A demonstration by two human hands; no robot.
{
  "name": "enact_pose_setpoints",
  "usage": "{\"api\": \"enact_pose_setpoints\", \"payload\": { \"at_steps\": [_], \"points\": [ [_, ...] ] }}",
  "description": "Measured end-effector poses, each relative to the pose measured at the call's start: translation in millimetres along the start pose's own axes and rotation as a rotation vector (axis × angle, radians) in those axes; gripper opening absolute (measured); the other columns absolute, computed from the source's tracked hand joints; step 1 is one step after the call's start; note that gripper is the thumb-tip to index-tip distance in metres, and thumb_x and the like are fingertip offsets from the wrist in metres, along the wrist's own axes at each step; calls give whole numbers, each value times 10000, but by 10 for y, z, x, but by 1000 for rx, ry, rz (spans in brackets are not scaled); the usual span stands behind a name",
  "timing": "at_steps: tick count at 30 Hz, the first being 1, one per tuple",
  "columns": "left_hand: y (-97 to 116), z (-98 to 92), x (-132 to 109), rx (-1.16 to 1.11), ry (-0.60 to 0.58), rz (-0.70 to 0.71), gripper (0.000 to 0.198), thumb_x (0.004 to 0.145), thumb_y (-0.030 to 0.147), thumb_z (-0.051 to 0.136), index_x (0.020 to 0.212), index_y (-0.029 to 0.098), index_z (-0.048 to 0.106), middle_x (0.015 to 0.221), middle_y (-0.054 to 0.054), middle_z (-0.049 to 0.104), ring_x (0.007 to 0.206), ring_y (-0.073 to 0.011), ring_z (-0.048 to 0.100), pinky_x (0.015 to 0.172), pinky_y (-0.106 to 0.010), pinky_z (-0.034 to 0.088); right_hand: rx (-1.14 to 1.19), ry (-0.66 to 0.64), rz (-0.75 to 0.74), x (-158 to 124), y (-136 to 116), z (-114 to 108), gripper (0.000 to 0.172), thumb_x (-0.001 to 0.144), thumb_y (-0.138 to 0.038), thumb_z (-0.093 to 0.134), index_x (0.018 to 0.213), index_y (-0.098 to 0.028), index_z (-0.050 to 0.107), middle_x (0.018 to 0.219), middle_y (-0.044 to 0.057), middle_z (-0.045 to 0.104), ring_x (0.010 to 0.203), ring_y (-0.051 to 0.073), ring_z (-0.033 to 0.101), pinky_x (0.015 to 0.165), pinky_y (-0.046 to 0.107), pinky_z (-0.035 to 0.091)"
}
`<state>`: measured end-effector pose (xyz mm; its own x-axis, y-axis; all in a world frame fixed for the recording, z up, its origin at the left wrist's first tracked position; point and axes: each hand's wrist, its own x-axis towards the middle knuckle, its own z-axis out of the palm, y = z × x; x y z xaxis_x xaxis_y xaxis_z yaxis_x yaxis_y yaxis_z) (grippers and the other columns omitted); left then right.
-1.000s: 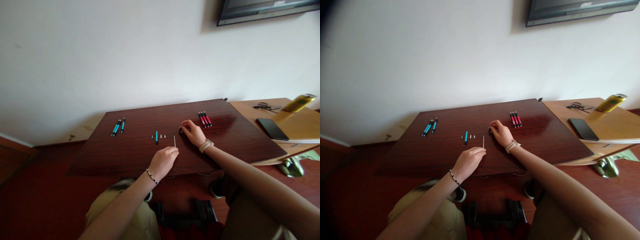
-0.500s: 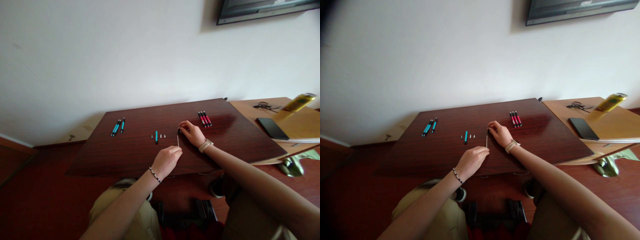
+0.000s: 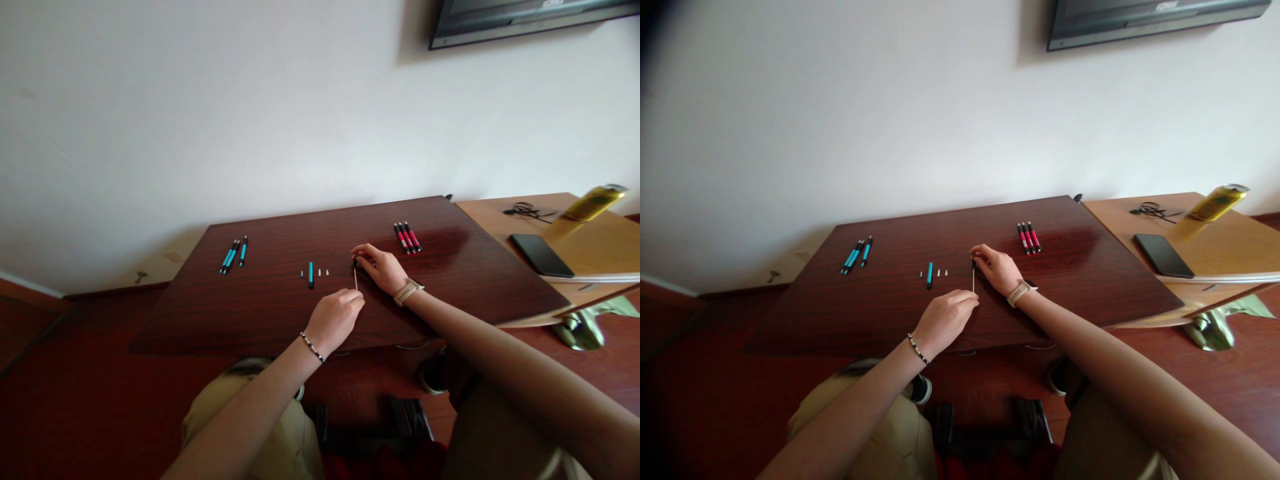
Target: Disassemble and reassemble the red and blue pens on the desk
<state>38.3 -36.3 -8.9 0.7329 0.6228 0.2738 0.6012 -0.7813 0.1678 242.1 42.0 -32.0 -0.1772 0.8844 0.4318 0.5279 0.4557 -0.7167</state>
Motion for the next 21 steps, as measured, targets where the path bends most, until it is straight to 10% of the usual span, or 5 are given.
{"api": "enact_pose_setpoints", "payload": {
  "at_steps": [21],
  "points": [
    [-39,28,-14,21,14,-19,194,1022,80,544,1056,161,717,1105,-72,743,1050,-210,707,951,-340,612,16,-17,-5,4,31,13,205,1022,-306,571,1194,-310,683,1051,16,809,953,231,781,872,360,609]
  ]
}}
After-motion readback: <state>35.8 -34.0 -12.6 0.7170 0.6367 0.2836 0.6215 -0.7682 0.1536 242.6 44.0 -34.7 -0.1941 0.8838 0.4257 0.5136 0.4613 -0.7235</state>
